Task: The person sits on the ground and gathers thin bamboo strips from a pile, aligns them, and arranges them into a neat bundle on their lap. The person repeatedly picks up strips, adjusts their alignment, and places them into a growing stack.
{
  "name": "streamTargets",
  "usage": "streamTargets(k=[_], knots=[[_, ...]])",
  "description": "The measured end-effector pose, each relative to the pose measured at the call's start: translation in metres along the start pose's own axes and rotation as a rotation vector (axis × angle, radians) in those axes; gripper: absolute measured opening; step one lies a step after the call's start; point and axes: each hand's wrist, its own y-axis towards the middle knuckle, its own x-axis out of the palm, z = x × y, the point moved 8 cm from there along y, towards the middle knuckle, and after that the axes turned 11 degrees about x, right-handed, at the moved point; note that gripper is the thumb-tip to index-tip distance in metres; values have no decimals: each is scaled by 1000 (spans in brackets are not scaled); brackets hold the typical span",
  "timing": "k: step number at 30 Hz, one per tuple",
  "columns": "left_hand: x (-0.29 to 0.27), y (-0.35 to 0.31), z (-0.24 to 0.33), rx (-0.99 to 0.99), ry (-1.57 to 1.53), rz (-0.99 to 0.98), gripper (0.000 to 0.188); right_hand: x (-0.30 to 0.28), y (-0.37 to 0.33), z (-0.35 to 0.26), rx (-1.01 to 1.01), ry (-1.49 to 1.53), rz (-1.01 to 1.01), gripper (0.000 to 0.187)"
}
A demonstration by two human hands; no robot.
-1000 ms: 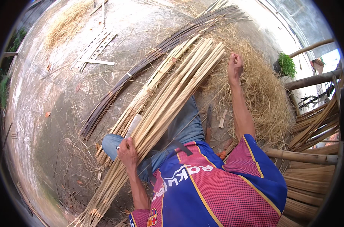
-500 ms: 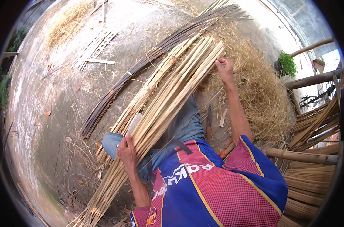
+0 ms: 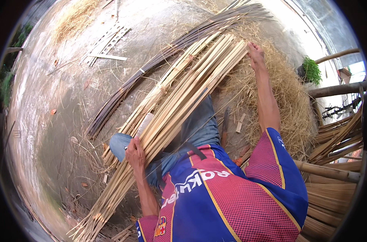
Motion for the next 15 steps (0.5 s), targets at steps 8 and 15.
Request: streamTargets(k=[8, 15], knots=[[-4, -1, -1, -29, 35, 6, 45, 63, -200, 8, -516, -366, -179, 29], [-3, 0, 0, 31, 1, 50, 45, 116, -312, 32, -996, -825, -444, 26]])
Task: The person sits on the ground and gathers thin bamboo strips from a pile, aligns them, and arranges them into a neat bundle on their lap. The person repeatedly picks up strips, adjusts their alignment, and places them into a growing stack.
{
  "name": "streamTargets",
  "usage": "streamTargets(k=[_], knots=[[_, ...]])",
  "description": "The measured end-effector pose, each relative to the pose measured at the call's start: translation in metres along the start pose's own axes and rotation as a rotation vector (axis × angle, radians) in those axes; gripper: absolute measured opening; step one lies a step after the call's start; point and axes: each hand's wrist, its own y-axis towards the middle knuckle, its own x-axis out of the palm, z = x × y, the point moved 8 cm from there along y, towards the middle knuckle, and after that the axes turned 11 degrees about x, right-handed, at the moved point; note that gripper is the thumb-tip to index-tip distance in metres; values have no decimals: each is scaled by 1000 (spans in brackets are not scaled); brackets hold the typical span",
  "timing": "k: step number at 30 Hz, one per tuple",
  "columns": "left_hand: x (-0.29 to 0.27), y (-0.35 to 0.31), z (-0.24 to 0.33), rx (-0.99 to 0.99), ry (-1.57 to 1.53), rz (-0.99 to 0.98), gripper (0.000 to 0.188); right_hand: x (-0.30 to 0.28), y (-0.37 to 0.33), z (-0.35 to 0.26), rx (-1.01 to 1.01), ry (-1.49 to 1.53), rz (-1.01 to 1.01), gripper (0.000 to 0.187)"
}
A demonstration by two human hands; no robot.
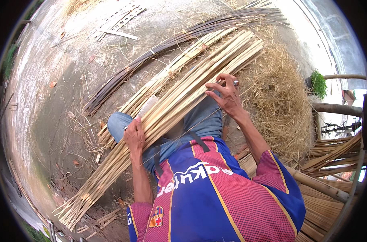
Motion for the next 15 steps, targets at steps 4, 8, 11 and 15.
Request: streamTargets(k=[4, 8, 11, 15], knots=[[4, 1, -2, -1, -6, -65, 47, 13, 5, 9, -82, -11, -89, 20], [1, -1, 5, 58, 40, -25, 47, 13, 21, 21, -31, 62, -239, 19], [0, -8, 6, 42, 109, -55, 46, 3, 29, 24, -3, 28, -226, 20], [-1, -14, 11, 50, 129, 9, 45, -8, 27, 32, 54, -22, -164, 21]])
